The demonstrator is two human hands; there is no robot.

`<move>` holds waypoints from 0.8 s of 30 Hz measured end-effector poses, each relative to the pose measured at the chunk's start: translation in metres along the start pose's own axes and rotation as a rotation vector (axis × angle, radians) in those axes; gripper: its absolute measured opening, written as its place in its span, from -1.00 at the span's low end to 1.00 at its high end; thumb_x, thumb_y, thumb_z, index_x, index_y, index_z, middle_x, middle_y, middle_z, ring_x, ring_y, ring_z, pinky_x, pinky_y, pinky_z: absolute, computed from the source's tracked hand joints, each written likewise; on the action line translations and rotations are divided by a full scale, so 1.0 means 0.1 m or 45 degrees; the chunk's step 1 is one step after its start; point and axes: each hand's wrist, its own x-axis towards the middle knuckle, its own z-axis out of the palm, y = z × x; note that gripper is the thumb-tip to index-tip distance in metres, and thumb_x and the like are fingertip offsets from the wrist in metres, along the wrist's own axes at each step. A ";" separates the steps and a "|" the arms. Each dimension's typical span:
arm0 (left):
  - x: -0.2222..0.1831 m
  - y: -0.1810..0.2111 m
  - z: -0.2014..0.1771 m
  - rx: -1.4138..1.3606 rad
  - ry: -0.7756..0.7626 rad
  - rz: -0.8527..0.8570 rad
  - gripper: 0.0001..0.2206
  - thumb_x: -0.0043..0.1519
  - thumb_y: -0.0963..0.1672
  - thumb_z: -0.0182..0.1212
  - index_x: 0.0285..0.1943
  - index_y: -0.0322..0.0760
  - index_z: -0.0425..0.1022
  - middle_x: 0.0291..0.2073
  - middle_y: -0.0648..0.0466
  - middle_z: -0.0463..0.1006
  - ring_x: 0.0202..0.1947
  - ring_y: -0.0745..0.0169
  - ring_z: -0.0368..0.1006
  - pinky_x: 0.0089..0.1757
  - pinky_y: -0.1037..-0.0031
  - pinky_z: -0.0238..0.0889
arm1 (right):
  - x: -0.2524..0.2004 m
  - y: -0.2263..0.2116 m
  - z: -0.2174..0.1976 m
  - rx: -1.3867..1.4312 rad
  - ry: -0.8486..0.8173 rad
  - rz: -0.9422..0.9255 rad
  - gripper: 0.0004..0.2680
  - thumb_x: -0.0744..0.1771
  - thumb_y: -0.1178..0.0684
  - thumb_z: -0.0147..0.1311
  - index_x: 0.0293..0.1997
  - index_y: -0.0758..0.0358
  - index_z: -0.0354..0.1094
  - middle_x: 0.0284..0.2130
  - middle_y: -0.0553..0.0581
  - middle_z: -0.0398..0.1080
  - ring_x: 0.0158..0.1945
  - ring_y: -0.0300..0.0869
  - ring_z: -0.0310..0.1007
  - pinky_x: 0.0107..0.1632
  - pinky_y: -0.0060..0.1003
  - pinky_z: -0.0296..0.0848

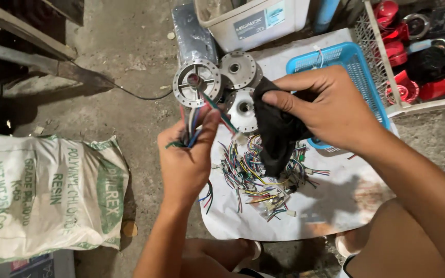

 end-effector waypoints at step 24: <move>-0.25 0.37 0.42 -0.347 -0.352 -0.361 -0.73 0.23 -0.20 0.23 0.10 -0.39 0.58 -0.36 0.15 0.58 -0.43 0.50 0.34 -0.37 0.68 0.25 | -0.19 -0.15 0.00 0.075 0.216 0.007 -0.83 0.44 0.15 0.02 -0.05 0.43 0.55 -0.43 -0.02 0.46 -0.44 -0.41 0.21 -0.37 -0.56 0.27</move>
